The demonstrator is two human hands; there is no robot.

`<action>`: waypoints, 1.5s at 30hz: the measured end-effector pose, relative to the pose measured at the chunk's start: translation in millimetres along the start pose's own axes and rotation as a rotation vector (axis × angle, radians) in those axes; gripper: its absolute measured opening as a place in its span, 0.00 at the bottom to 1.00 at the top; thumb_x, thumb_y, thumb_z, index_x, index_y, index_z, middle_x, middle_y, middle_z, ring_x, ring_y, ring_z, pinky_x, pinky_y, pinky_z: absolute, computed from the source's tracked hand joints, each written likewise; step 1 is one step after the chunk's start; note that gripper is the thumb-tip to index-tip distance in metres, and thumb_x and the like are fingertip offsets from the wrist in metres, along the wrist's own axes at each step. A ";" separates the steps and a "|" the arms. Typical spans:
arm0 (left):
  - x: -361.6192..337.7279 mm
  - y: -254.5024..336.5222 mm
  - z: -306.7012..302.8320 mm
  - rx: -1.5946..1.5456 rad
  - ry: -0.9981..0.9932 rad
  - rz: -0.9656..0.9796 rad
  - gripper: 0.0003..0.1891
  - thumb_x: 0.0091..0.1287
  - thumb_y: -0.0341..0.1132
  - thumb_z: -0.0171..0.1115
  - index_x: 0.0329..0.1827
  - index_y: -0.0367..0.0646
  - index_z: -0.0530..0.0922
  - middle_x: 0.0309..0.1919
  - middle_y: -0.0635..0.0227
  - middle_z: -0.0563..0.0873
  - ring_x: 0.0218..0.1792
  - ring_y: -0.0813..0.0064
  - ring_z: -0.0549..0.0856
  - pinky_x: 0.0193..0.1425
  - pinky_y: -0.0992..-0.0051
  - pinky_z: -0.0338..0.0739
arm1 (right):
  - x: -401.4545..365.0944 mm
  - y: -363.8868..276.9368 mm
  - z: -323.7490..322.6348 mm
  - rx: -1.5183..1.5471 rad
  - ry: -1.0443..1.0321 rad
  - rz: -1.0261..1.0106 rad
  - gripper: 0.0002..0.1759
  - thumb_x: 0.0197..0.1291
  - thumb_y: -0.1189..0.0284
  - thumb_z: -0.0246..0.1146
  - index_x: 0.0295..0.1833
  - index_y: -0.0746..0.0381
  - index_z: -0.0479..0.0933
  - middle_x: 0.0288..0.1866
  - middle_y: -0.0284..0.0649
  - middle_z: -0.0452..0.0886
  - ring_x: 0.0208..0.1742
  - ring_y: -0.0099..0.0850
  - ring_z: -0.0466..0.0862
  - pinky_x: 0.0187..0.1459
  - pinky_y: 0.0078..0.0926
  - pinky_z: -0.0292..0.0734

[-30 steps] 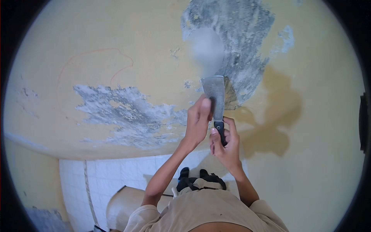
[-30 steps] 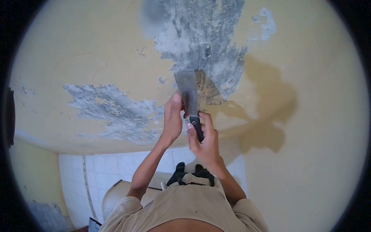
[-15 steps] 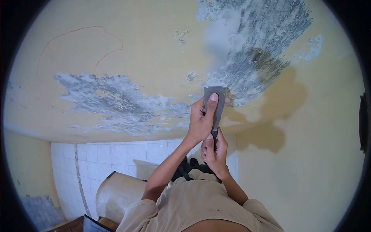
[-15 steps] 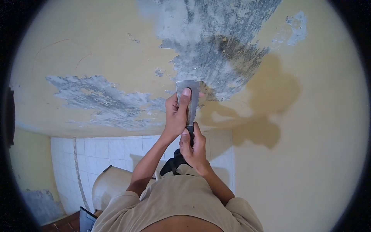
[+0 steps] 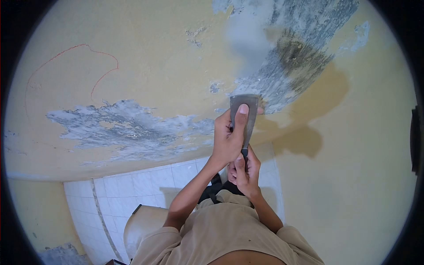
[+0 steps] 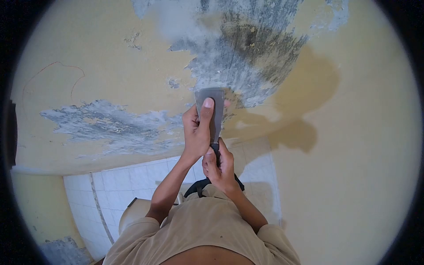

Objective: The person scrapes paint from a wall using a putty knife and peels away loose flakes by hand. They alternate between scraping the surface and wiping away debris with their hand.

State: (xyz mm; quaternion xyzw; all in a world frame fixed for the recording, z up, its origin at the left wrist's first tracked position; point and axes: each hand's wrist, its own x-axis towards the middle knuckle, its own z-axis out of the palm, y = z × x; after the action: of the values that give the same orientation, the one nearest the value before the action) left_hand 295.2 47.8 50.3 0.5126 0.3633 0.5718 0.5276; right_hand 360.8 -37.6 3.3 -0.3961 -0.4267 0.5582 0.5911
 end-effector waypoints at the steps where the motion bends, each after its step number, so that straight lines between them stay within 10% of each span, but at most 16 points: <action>1: 0.9 2.5 0.9 -0.006 0.010 0.003 0.24 0.77 0.50 0.49 0.43 0.37 0.84 0.24 0.79 0.79 0.24 0.91 0.69 0.27 0.83 0.60 | 1.1 -2.8 1.5 0.032 -0.003 0.017 0.13 0.74 0.64 0.51 0.46 0.64 0.63 0.19 0.28 0.66 0.17 0.14 0.66 0.18 0.15 0.62; 13: 0.2 -4.2 2.0 0.019 0.008 -0.035 0.26 0.77 0.52 0.47 0.46 0.37 0.85 0.18 0.80 0.75 0.20 0.90 0.68 0.23 0.83 0.60 | 2.3 -10.3 -7.6 -0.055 -0.019 0.016 0.14 0.74 0.63 0.52 0.48 0.65 0.66 0.18 0.28 0.67 0.16 0.14 0.66 0.18 0.15 0.63; 19: 4.8 6.5 6.9 0.003 -0.020 0.010 0.27 0.77 0.53 0.47 0.47 0.37 0.85 0.17 0.80 0.75 0.18 0.90 0.68 0.22 0.83 0.61 | -6.3 -18.0 -3.3 -0.091 -0.001 0.027 0.23 0.75 0.61 0.50 0.65 0.67 0.64 0.17 0.28 0.61 0.13 0.14 0.60 0.16 0.14 0.55; 22: 9.3 13.9 14.3 -0.028 0.043 0.080 0.26 0.78 0.51 0.45 0.46 0.38 0.85 0.17 0.84 0.68 0.21 0.89 0.62 0.24 0.80 0.54 | 3.0 -30.1 1.3 -0.085 0.027 0.004 0.13 0.74 0.65 0.52 0.50 0.65 0.68 0.18 0.27 0.66 0.16 0.14 0.66 0.18 0.15 0.61; 45: 6.1 -5.9 12.4 -0.042 0.040 0.013 0.28 0.76 0.55 0.46 0.46 0.38 0.84 0.14 0.78 0.73 0.14 0.88 0.68 0.18 0.82 0.62 | -1.4 -32.6 -9.6 -0.152 0.012 0.046 0.12 0.74 0.65 0.52 0.43 0.64 0.68 0.19 0.27 0.67 0.17 0.13 0.67 0.19 0.15 0.62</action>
State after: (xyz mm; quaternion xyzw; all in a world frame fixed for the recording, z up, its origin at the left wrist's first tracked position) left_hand 309.1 53.2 48.5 0.4922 0.3586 0.5928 0.5270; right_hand 380.3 -41.0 30.9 -0.4530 -0.4552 0.5352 0.5488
